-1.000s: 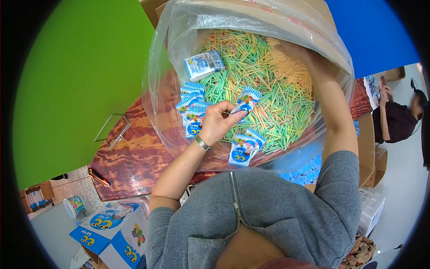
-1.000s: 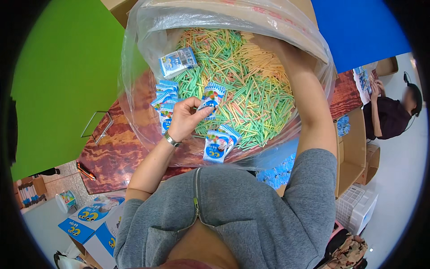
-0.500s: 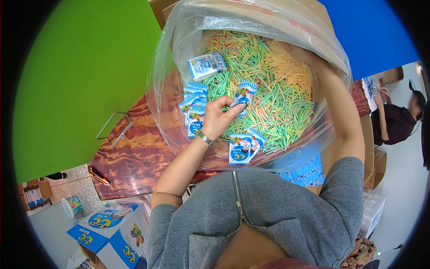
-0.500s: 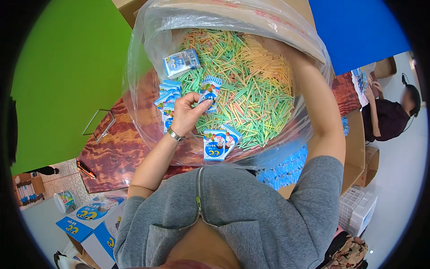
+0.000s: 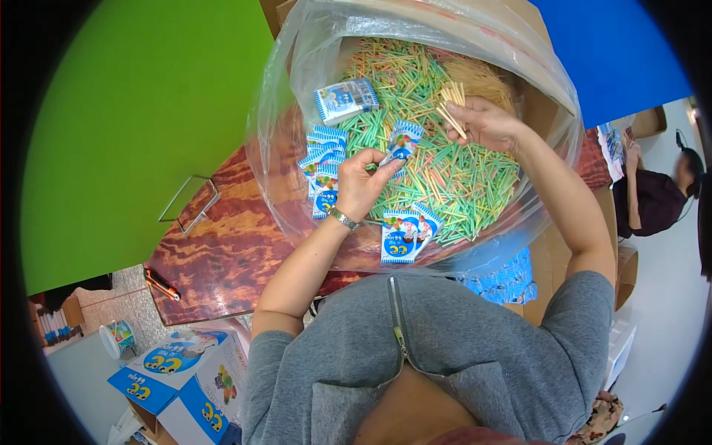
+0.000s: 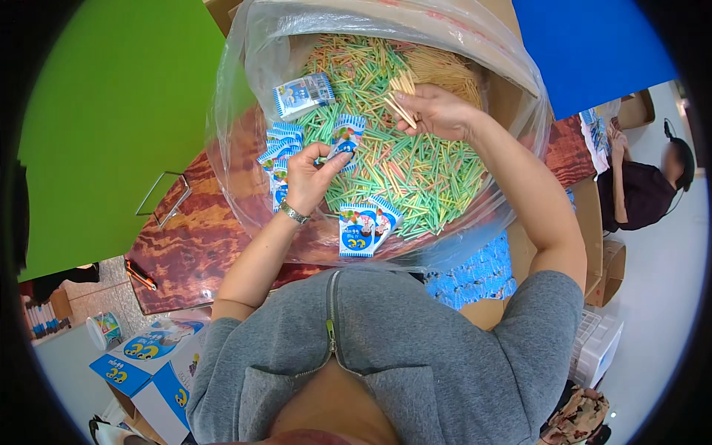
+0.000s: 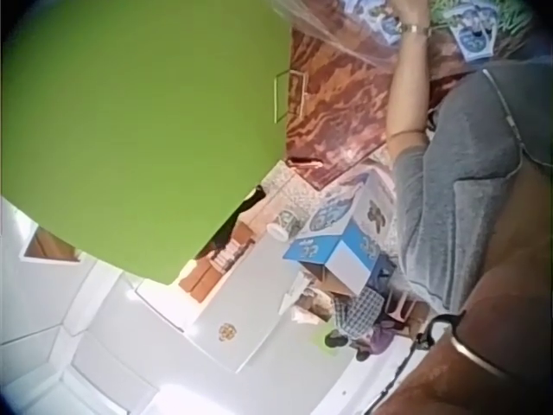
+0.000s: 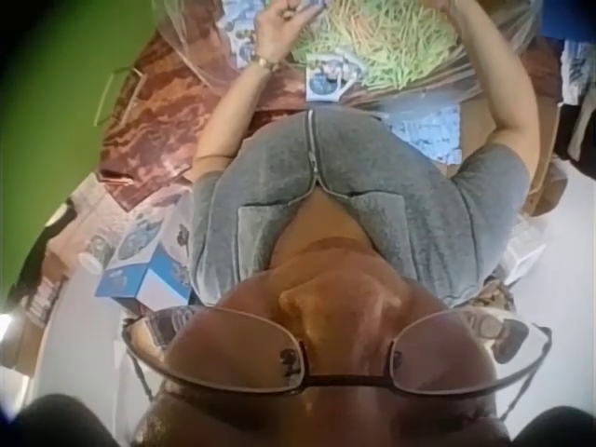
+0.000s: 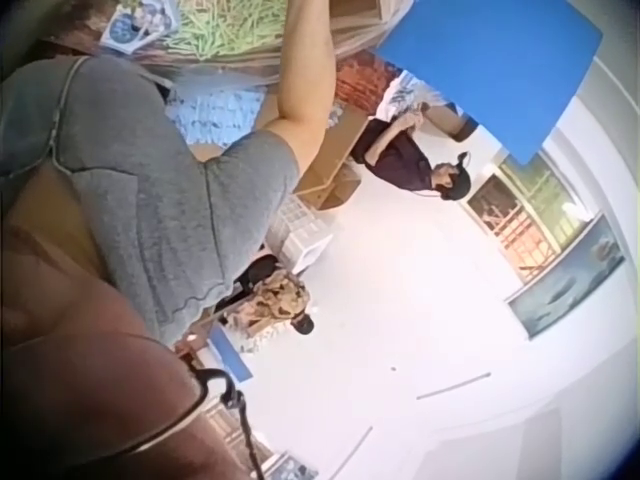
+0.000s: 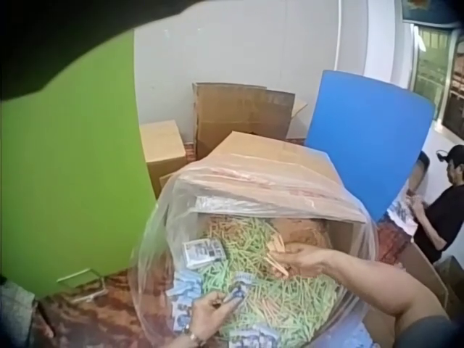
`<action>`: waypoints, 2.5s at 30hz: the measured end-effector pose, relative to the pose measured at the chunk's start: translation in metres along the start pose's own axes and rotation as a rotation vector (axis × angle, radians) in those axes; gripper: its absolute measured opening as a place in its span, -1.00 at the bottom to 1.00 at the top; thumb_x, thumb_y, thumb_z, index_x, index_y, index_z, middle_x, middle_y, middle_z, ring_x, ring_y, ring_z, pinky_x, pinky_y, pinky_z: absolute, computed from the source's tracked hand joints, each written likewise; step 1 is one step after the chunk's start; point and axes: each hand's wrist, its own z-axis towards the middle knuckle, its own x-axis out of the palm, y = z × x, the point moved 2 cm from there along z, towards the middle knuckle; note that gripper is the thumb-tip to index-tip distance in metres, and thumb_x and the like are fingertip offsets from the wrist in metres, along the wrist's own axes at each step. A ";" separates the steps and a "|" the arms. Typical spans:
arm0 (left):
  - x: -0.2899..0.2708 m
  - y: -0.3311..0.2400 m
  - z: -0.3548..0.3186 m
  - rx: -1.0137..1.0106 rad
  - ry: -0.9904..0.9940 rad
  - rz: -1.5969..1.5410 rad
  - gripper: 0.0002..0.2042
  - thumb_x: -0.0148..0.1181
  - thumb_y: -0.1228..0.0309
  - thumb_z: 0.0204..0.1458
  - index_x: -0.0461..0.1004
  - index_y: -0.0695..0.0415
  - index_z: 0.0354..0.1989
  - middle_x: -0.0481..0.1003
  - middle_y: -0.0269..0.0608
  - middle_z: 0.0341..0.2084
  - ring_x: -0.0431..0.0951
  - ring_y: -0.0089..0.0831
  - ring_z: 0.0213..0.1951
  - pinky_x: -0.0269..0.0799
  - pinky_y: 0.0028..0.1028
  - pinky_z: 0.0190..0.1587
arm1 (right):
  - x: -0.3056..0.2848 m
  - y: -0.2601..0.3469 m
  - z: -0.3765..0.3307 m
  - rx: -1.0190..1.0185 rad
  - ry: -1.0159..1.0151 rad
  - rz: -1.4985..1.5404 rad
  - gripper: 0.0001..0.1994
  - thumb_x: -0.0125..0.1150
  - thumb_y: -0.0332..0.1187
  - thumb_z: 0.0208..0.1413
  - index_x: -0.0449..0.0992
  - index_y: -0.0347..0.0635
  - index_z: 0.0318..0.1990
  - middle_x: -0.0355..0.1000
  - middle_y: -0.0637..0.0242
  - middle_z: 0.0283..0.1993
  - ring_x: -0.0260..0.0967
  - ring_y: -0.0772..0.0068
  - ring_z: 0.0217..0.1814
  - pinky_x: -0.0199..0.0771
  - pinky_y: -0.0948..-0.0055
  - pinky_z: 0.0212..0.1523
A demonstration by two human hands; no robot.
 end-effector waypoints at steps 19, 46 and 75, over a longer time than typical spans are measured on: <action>-0.010 -0.001 0.003 0.053 -0.166 0.117 -0.78 0.47 0.37 -0.14 0.54 0.22 -0.48 0.51 -0.22 -0.58 0.47 -0.41 -0.56 0.33 -0.46 -0.51 | 0.019 0.051 -0.012 -0.039 0.137 -0.577 -0.68 0.01 -0.06 0.31 0.45 -0.14 -0.17 0.45 0.45 -0.33 0.40 0.66 -0.35 0.43 0.62 -0.35; -0.019 -0.025 0.000 0.613 -0.244 0.431 -0.80 0.33 0.63 -0.31 0.55 0.17 -0.43 0.48 -0.20 -0.51 0.48 -0.19 -0.37 0.40 -0.30 -0.32 | 0.093 0.104 -0.006 0.406 0.452 -1.395 -0.67 0.02 -0.22 0.27 0.48 -0.41 -0.24 0.52 0.07 -0.41 0.54 0.25 -0.42 0.58 0.30 -0.36; -0.090 -0.004 -0.031 -0.044 0.104 -0.397 -0.85 0.19 0.52 0.13 0.54 0.24 -0.14 0.60 -0.28 -0.18 0.54 -0.60 -0.17 0.48 -0.51 -0.11 | 0.150 -0.031 -0.010 -0.807 0.087 -1.498 -0.82 0.26 -0.27 0.06 0.47 -0.14 -0.28 0.44 0.24 -0.40 0.47 0.20 -0.29 0.51 0.30 -0.37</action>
